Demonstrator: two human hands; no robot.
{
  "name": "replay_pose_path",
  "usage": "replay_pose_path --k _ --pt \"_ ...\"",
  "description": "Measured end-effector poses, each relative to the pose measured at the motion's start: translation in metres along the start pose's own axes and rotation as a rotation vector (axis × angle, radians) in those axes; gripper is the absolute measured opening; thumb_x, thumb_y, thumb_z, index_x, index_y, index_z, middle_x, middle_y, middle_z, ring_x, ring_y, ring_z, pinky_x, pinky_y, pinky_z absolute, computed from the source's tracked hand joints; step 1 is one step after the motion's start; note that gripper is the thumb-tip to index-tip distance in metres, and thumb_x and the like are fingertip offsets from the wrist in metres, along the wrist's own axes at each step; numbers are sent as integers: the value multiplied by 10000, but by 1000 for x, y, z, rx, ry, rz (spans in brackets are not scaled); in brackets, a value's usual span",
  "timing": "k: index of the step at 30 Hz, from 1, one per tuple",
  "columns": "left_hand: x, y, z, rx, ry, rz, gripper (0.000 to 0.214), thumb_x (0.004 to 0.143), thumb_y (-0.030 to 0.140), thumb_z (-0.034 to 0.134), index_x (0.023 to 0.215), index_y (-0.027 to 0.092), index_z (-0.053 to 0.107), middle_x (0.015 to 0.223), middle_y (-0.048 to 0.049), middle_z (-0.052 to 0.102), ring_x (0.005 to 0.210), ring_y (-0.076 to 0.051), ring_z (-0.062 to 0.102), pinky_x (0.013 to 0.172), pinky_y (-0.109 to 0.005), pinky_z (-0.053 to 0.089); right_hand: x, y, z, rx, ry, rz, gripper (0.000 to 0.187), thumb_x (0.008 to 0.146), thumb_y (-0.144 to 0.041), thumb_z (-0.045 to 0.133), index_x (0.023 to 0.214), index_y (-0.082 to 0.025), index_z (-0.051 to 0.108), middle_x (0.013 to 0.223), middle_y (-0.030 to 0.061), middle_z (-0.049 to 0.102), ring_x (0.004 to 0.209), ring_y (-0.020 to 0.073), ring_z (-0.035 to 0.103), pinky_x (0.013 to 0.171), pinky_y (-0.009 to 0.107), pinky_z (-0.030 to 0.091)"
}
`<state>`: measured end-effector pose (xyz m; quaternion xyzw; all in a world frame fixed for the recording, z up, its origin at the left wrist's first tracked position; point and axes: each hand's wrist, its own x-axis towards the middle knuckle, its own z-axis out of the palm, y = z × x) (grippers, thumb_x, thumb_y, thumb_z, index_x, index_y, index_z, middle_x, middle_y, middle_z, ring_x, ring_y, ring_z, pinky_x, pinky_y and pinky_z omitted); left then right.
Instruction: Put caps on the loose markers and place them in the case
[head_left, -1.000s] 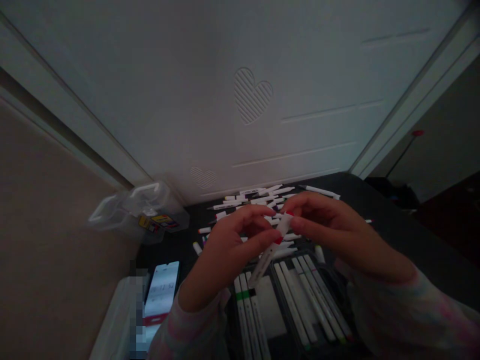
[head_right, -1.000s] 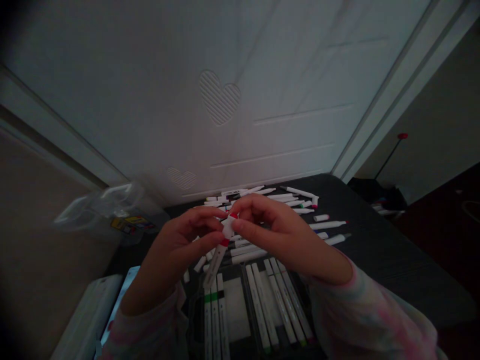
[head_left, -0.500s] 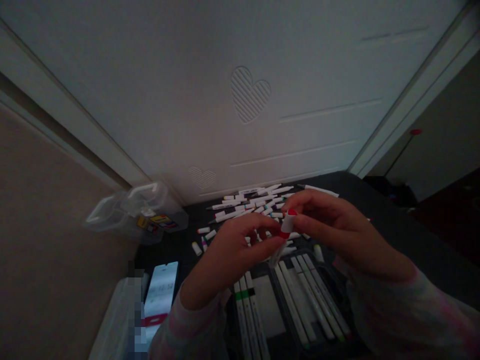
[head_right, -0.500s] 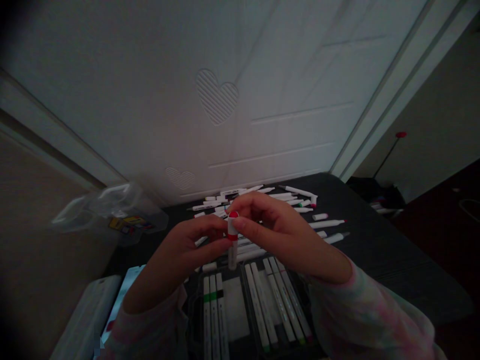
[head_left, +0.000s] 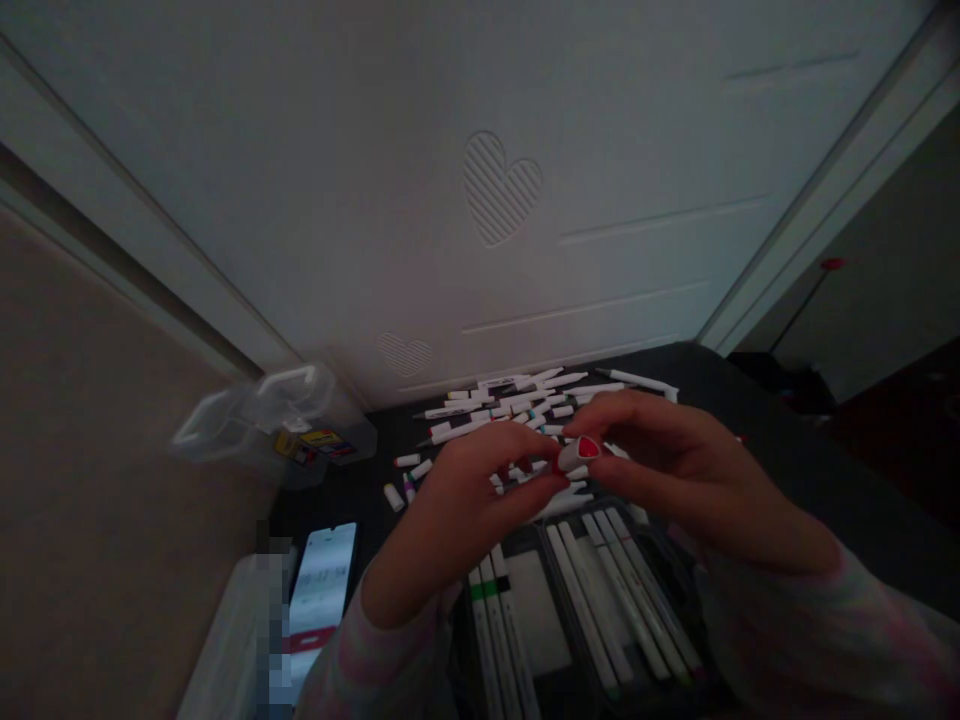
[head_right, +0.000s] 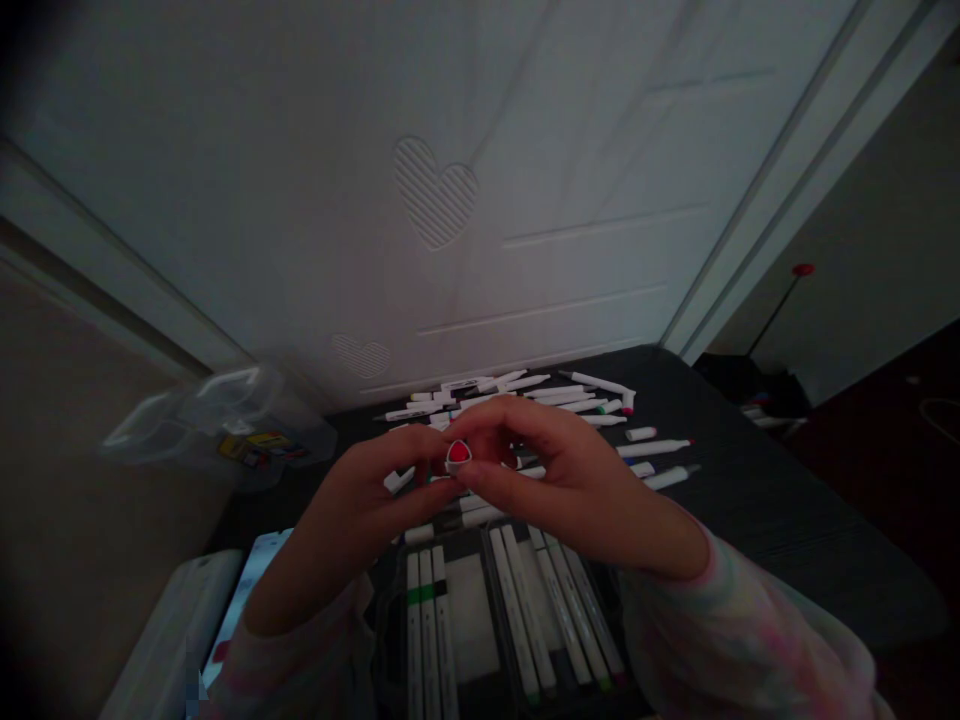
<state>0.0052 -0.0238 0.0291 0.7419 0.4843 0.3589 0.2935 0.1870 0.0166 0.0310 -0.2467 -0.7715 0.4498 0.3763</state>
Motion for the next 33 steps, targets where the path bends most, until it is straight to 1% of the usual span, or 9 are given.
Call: replay_pose_path --k 7,11,16,19,23,27,33 --pt "-1 1 0 41 34 8 102 776 257 580 839 194 630 811 -1 645 709 -117 552 650 -228 412 0 -1 1 -19 -5 4 155 792 -261 585 945 -237 604 824 18 598 769 138 549 658 231 463" --pt "0 1 0 57 58 43 82 762 241 598 824 192 621 796 6 641 696 -111 551 649 -222 413 0 -1 1 -37 -18 -18 144 794 -242 584 937 -244 598 821 10 593 776 132 550 664 224 459" --pt "0 2 0 50 52 34 84 764 232 596 830 189 624 798 8 642 708 -108 556 659 -222 419 0 0 1 -60 -12 -48 143 800 -238 574 940 -230 598 826 16 610 777 138 570 669 233 468" --pt "-1 3 -1 57 43 13 98 758 228 606 842 182 623 819 8 642 735 -108 557 675 -219 419 -1 1 1 -71 5 -75 160 800 -236 570 956 -227 603 836 21 629 793 147 585 683 244 477" --pt "-1 4 0 76 57 15 90 747 234 617 819 179 610 798 12 634 703 -103 544 657 -216 415 0 0 1 -93 14 -110 176 814 -217 550 980 -233 605 868 21 644 782 136 594 686 239 487" --pt "-1 3 1 79 58 24 89 745 235 616 811 176 605 778 14 626 674 -99 532 635 -213 411 0 -1 2 -165 17 -179 211 823 -180 528 1014 -239 597 900 17 653 789 125 601 704 230 490" --pt "-2 3 2 95 75 49 87 746 232 612 811 174 603 742 26 613 628 -82 506 607 -200 395 0 1 3 -256 65 -258 250 822 -128 508 1031 -244 583 929 8 660 847 121 615 752 213 484"
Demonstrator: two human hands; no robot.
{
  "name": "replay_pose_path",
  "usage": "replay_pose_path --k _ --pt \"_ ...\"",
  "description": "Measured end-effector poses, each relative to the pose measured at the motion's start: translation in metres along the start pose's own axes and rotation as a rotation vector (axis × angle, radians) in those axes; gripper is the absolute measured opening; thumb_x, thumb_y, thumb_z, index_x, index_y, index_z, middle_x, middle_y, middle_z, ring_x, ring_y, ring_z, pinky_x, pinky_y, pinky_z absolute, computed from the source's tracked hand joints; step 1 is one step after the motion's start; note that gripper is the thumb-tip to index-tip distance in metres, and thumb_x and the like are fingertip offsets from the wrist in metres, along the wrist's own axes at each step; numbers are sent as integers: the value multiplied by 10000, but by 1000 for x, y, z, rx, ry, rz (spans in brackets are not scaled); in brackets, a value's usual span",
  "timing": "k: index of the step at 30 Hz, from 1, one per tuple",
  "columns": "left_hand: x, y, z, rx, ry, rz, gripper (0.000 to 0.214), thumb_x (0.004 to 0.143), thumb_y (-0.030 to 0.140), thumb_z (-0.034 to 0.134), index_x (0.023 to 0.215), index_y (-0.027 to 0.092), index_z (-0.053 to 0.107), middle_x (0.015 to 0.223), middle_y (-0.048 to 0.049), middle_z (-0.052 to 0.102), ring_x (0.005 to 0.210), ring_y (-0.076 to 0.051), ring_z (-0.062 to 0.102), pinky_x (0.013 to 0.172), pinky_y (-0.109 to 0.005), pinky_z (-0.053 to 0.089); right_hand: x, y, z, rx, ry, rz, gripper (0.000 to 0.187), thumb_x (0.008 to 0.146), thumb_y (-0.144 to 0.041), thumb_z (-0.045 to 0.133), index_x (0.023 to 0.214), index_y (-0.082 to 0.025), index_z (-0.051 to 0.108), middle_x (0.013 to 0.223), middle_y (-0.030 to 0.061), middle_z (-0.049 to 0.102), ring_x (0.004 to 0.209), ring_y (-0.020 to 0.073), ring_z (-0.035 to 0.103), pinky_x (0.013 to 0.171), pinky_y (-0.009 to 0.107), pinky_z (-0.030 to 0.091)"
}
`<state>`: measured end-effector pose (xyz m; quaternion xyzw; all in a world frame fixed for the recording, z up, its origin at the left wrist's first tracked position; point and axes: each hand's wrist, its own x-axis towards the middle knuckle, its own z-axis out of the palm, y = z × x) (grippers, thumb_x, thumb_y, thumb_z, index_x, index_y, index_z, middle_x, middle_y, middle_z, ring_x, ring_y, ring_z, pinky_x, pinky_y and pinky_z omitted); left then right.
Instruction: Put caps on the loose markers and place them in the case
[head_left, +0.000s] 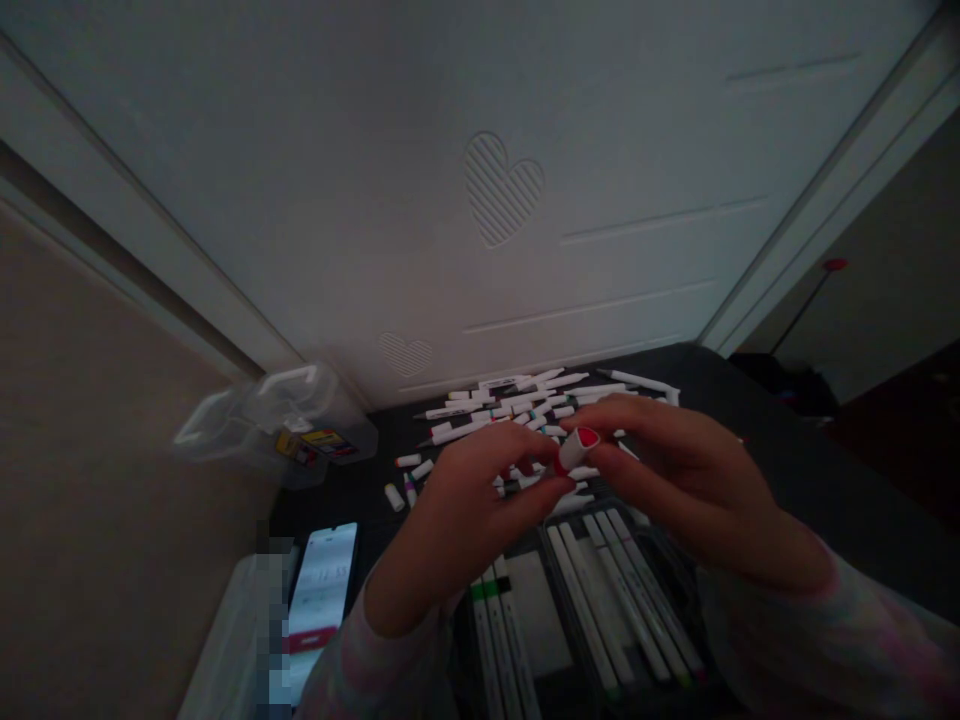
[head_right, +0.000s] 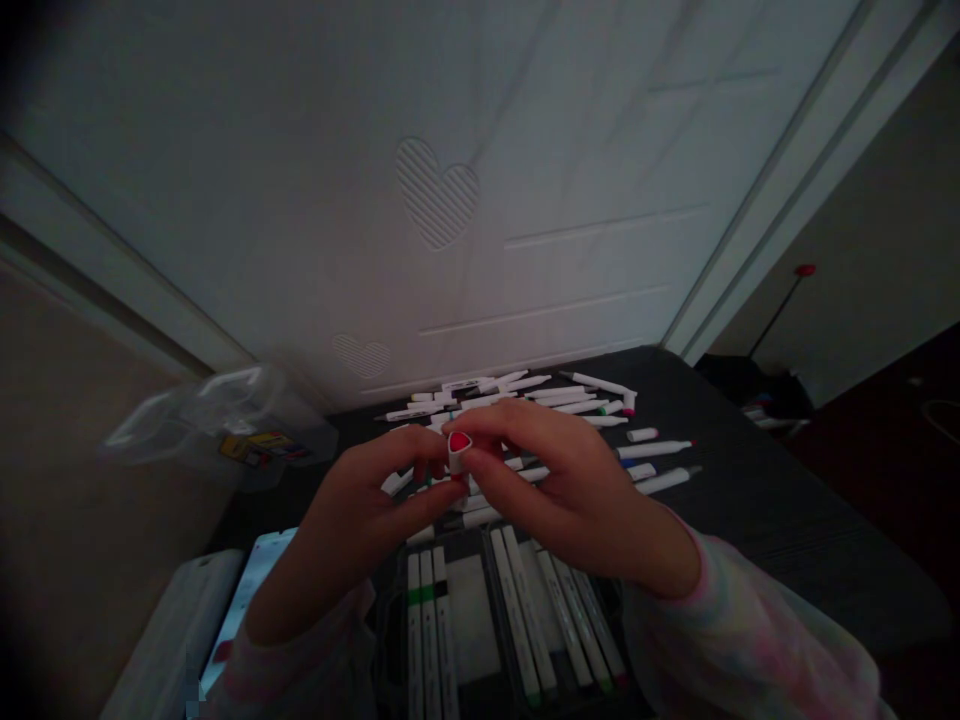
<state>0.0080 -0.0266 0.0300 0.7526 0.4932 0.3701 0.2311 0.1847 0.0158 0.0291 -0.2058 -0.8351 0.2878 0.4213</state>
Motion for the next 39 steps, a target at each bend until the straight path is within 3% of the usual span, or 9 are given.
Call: replay_pose_path --k 29,39 --pt "0 4 3 10 21 -16 59 726 209 621 746 169 583 705 29 600 599 -81 492 593 -203 392 1 0 1 -117 46 -12 218 817 -125 484 996 -210 572 872 26 672 821 144 635 702 223 506" --pt "-1 6 -2 -99 -3 -74 82 723 232 626 778 171 618 730 14 625 632 -95 517 595 -211 403 -3 2 2 61 46 104 217 826 -172 512 1018 -232 591 887 21 664 832 148 623 708 232 503"
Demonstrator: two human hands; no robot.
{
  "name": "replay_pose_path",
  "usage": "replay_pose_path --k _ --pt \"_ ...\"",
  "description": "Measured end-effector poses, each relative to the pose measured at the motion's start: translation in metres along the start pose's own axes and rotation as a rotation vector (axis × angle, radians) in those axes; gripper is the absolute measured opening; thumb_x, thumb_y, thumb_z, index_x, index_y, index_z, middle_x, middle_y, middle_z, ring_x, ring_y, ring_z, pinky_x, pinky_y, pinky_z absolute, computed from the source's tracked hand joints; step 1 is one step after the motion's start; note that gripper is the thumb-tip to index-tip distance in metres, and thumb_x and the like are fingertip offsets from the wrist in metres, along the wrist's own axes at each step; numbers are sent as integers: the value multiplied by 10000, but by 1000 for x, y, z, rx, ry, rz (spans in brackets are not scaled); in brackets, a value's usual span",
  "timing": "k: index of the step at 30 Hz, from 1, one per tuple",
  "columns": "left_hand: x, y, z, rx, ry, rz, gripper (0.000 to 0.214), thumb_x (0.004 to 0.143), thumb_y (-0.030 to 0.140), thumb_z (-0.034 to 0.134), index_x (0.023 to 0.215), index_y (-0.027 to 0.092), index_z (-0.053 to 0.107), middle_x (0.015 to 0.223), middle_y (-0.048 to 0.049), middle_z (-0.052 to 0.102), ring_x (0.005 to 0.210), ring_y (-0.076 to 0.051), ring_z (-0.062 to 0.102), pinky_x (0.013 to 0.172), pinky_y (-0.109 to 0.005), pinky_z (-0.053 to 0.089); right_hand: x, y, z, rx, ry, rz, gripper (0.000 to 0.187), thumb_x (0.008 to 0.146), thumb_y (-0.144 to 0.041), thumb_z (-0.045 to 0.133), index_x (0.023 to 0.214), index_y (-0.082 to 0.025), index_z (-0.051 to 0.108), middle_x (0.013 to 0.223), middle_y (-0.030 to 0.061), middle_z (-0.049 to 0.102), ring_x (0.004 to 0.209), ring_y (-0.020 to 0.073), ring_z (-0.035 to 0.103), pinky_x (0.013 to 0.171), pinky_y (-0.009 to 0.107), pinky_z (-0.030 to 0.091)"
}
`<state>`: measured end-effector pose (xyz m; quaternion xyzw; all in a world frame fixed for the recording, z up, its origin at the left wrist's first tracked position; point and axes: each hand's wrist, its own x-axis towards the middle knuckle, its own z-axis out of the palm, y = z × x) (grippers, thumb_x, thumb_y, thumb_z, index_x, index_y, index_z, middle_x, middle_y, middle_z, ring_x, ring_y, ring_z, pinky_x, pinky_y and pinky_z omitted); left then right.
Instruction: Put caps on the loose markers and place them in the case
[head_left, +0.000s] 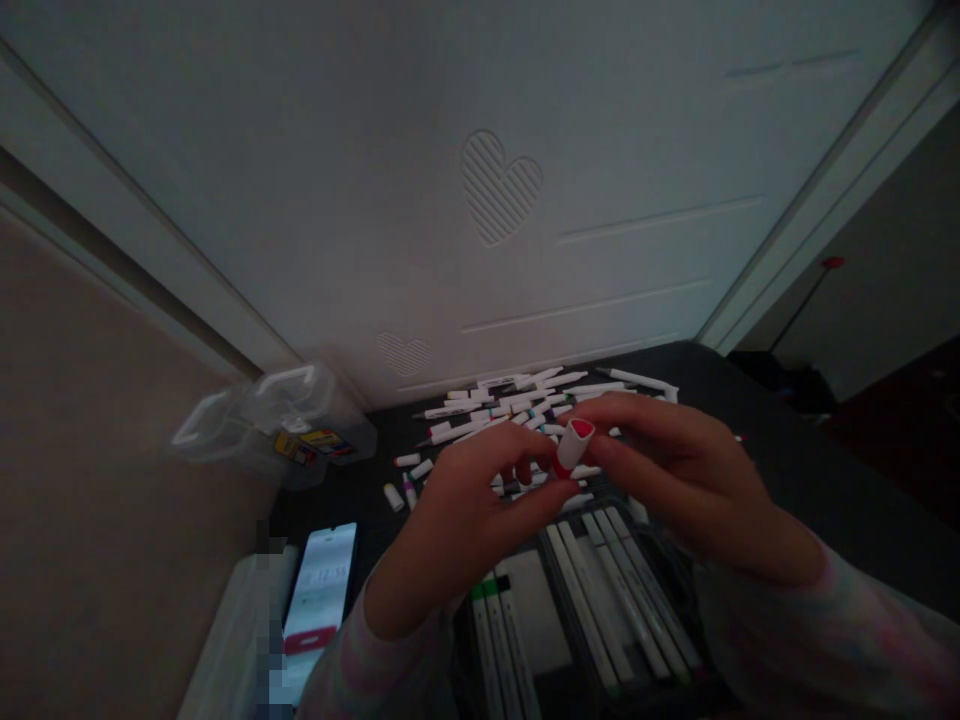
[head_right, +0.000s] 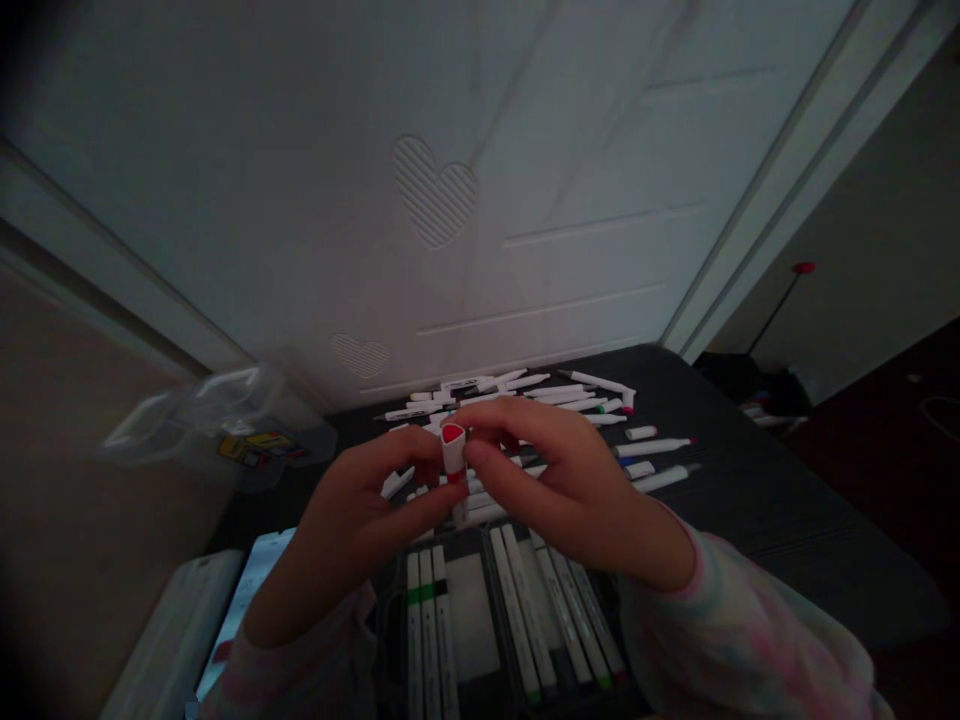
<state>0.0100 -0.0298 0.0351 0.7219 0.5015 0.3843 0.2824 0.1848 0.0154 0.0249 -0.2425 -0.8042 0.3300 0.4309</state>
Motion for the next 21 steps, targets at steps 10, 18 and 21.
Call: replay_pose_path --k 10,18,21 --pt "-9 8 -4 -335 -158 -115 156 727 282 635 828 163 637 751 -15 614 702 -133 541 658 -251 435 -2 -9 0 261 -141 110 196 841 -227 515 1007 -245 617 777 0 642 699 115 601 642 204 497" --pt "-10 15 -2 -187 -81 -77 119 730 272 633 809 182 635 679 22 602 569 -80 484 557 -204 404 -2 -12 0 193 -95 109 128 833 -232 519 910 -222 621 745 1 636 663 114 603 594 196 502" --pt "-10 17 0 -94 -59 -48 112 734 275 629 791 179 631 634 32 576 559 -77 483 543 -196 392 -3 -14 1 114 -60 67 115 828 -214 520 882 -226 621 737 -2 643 652 111 605 578 188 498"
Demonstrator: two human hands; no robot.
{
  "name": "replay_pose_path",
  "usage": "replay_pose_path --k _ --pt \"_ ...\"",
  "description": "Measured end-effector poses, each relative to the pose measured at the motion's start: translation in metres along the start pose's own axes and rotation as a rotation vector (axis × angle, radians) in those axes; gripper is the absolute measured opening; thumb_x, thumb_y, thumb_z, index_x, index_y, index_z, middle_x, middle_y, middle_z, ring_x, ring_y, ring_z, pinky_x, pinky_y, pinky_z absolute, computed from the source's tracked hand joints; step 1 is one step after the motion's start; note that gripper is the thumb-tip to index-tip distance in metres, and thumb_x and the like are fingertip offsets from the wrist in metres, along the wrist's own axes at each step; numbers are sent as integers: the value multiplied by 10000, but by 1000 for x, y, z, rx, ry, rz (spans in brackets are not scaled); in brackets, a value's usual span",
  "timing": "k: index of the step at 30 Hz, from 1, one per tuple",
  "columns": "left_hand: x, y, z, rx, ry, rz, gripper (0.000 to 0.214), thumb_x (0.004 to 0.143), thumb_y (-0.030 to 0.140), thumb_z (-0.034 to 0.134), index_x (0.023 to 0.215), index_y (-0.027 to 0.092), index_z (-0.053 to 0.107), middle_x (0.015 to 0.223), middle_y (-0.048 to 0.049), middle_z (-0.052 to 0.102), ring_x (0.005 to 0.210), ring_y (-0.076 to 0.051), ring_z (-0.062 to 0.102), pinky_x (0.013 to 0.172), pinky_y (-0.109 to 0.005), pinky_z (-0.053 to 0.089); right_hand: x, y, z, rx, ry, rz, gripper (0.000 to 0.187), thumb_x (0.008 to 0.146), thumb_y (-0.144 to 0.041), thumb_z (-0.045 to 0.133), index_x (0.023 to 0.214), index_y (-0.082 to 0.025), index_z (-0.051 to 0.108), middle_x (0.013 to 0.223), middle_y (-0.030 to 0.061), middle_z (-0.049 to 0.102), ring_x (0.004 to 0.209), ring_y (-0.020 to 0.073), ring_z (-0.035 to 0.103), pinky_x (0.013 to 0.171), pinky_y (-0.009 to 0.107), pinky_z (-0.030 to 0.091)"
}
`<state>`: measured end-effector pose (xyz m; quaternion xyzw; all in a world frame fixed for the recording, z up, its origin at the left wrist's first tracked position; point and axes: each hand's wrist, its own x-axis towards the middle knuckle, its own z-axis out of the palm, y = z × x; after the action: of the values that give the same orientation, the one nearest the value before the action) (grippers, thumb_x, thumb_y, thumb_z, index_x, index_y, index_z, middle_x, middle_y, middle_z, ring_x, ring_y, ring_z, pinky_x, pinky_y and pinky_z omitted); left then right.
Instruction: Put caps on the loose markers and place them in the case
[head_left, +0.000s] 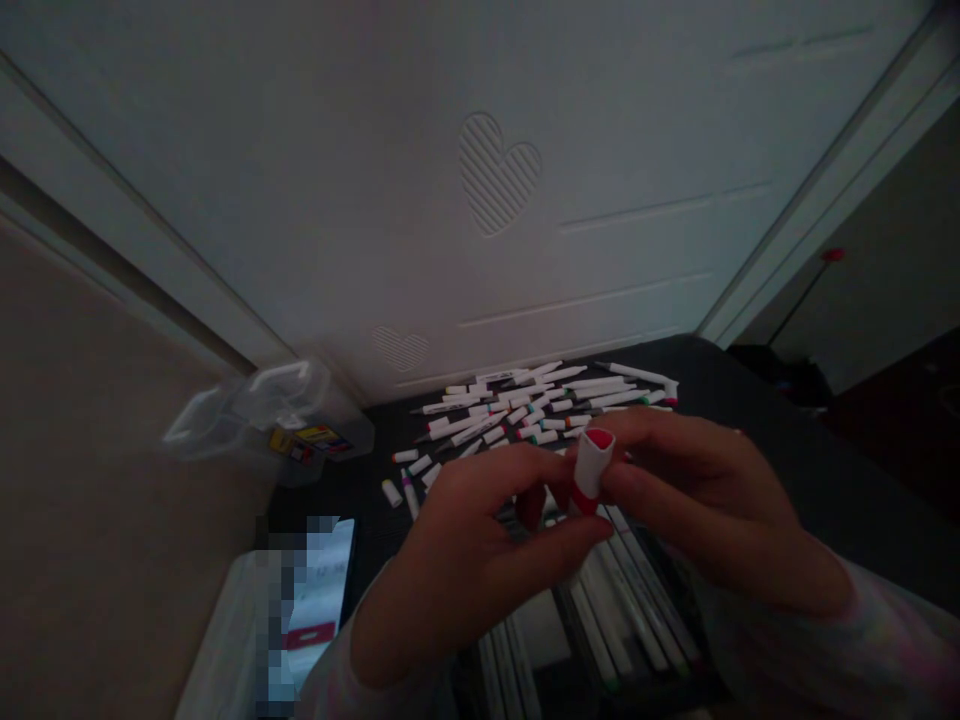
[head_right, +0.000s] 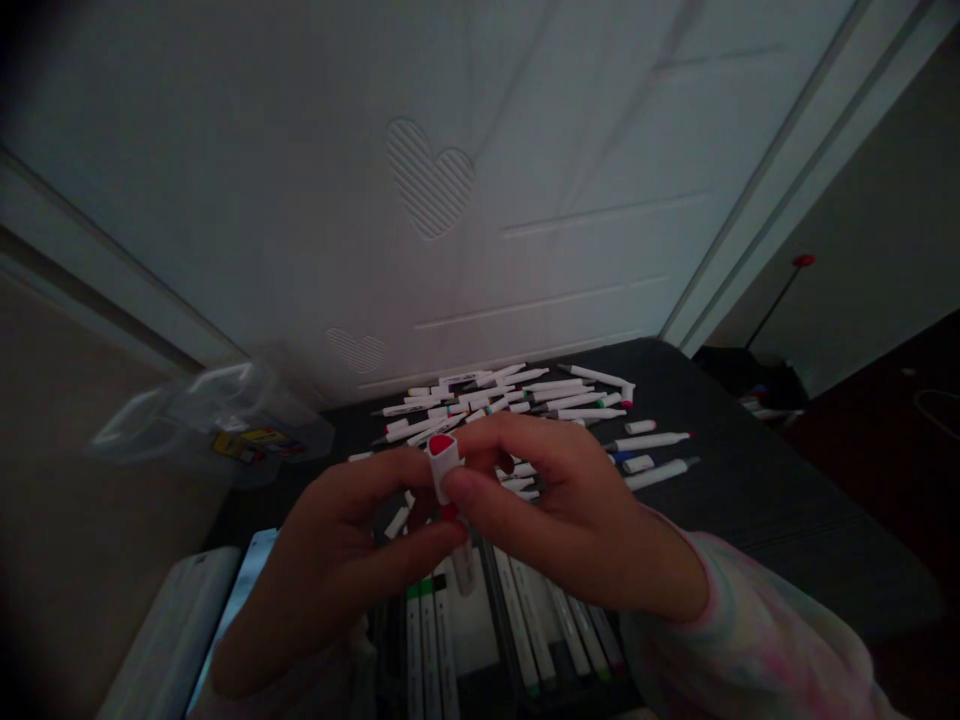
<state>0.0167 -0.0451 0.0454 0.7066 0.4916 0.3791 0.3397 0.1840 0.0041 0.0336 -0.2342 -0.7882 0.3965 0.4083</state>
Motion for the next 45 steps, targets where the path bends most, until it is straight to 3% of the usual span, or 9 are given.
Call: replay_pose_path --k 23,31,36,45 --pt "2 2 -2 17 -35 77 98 778 253 584 777 161 620 634 38 556 551 -57 465 529 -164 365 -2 2 0 -20 5 -35 110 840 -210 497 866 -209 603 740 9 629 652 110 593 583 187 495" --pt "1 -2 -5 -26 -50 -2 137 798 292 554 851 183 619 685 32 570 615 -82 501 566 -189 390 1 5 0 40 -27 60 159 851 -213 491 974 -216 591 801 13 623 708 122 593 656 226 501" --pt "2 -6 -6 -60 -79 -90 193 811 353 524 831 176 596 707 12 590 682 -120 545 576 -215 398 2 9 0 38 37 92 199 842 -219 511 1037 -234 550 862 20 606 773 138 602 651 227 499" --pt "3 -4 -6 25 -160 -84 196 837 338 489 791 171 581 696 37 571 643 -83 498 582 -196 366 3 9 -1 0 64 86 182 840 -226 517 1015 -252 560 877 7 597 768 124 587 637 212 482"
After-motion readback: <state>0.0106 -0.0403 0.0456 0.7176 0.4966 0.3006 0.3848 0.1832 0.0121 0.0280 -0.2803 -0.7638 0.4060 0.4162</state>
